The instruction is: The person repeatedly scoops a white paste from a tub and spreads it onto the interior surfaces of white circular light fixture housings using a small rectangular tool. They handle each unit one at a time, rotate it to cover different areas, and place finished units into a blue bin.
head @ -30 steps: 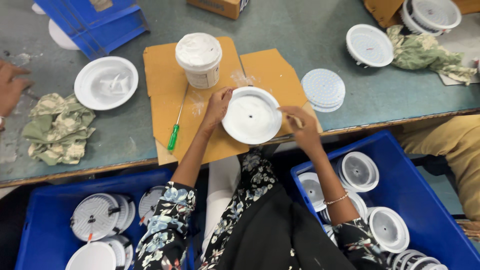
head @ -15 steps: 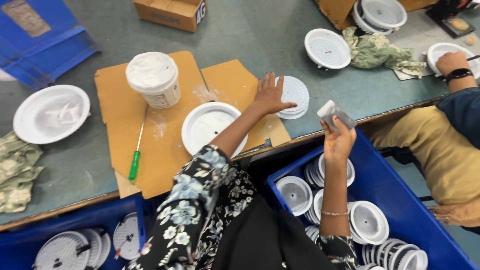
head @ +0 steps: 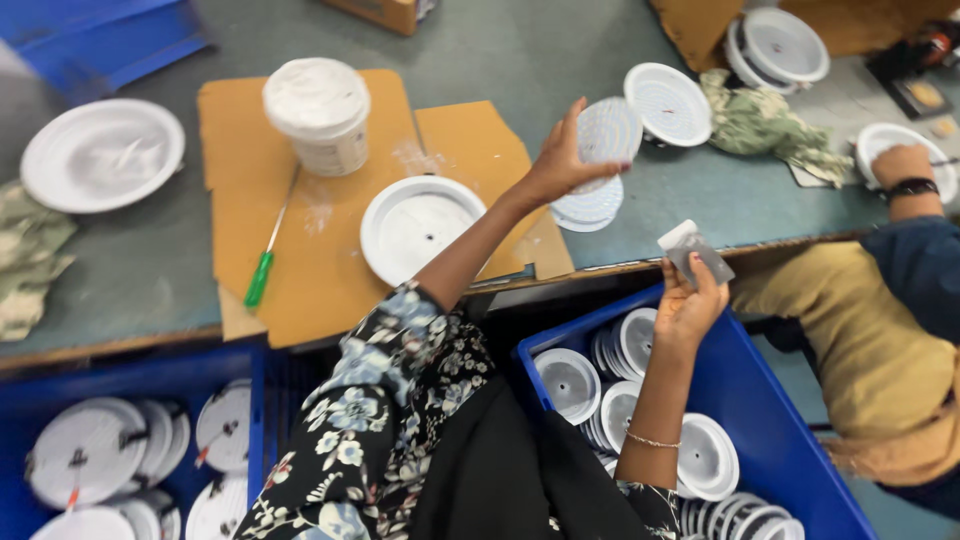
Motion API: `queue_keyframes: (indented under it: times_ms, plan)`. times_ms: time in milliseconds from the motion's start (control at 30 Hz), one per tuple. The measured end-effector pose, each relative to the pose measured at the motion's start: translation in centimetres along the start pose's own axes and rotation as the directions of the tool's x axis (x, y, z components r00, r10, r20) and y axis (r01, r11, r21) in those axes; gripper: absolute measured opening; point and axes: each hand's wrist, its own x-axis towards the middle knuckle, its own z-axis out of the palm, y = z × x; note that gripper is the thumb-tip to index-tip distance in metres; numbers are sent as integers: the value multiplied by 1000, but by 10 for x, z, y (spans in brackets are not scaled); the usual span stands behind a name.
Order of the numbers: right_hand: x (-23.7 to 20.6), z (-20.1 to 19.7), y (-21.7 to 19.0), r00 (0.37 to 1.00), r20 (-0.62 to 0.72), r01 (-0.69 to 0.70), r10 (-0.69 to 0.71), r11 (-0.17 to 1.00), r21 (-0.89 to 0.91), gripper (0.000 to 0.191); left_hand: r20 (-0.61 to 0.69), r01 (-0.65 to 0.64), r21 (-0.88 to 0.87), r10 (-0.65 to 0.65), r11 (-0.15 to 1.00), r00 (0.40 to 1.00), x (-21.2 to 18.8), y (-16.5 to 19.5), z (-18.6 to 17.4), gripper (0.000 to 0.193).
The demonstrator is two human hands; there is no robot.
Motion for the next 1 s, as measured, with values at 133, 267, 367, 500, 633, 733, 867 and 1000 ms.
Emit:
queue_keyframes:
  times_ms: [133,267,367,500,633,733,867,1000]
  plan:
    - [9,18,1,993,113,-32,36,999,-39,29,61,40,-797,15,603,998,-81,-3,-86,114]
    - [-6,97,14,958,286,29,-10,998,-62,30,-28,-11,-990,-115,138,993,-207,-31,-166,100]
    - [-28,203,40,813,582,183,4,948,-262,24,-81,-89,-990,-71,-110,994,-276,-45,-201,100]
    - [-61,349,101,234,971,759,-51,634,-149,18,-217,-234,-958,-115,-167,969,-308,-44,-217,109]
    - [-96,435,156,9,984,816,177,568,-110,16,-277,-289,-950,-107,-117,955,-314,-40,-222,113]
    - [-113,463,175,-145,943,912,300,409,10,16,-284,-290,-938,-59,-189,957,-316,-43,-227,114]
    - [-121,482,180,-207,817,937,538,349,7,23,-278,-290,-943,-91,-164,956,-317,-50,-234,113]
    - [-123,488,183,-153,810,921,566,379,-90,25,-285,-303,-926,-111,-227,952,-317,-53,-238,115]
